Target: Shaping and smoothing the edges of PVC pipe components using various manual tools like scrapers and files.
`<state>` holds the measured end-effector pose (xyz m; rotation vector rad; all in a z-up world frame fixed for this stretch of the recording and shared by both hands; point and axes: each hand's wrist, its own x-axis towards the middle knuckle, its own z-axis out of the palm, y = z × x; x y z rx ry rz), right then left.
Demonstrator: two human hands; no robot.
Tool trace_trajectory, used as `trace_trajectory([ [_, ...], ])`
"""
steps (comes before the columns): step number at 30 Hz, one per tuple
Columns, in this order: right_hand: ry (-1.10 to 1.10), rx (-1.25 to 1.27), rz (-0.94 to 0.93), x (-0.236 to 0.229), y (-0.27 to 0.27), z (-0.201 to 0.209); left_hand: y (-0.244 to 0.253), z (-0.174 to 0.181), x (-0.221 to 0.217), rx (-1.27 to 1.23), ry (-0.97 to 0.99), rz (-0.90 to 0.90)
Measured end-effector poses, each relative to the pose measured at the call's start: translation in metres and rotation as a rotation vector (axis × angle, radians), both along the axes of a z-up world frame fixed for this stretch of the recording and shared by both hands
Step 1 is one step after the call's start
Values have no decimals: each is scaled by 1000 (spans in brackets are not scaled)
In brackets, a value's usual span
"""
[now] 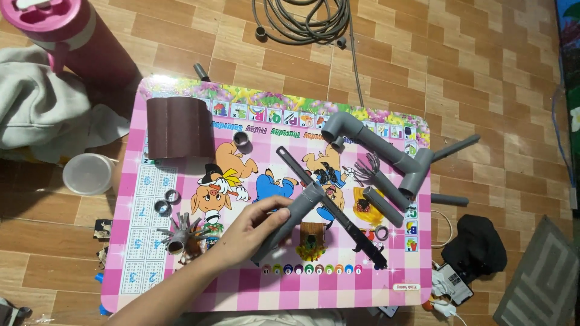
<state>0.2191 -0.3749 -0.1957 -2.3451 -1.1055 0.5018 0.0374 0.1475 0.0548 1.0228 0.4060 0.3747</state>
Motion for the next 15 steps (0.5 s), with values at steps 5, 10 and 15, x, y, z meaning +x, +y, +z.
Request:
trace_trajectory([
  [5, -27, -5, 22, 62, 32, -92, -2, -7, 3, -117, -70, -56],
  [10, -47, 11, 19, 104, 78, -156, -5, -16, 4, -142, -84, -58],
  [15, -72, 17, 33, 129, 118, -141, -3, -1, 3, -167, -74, -63],
])
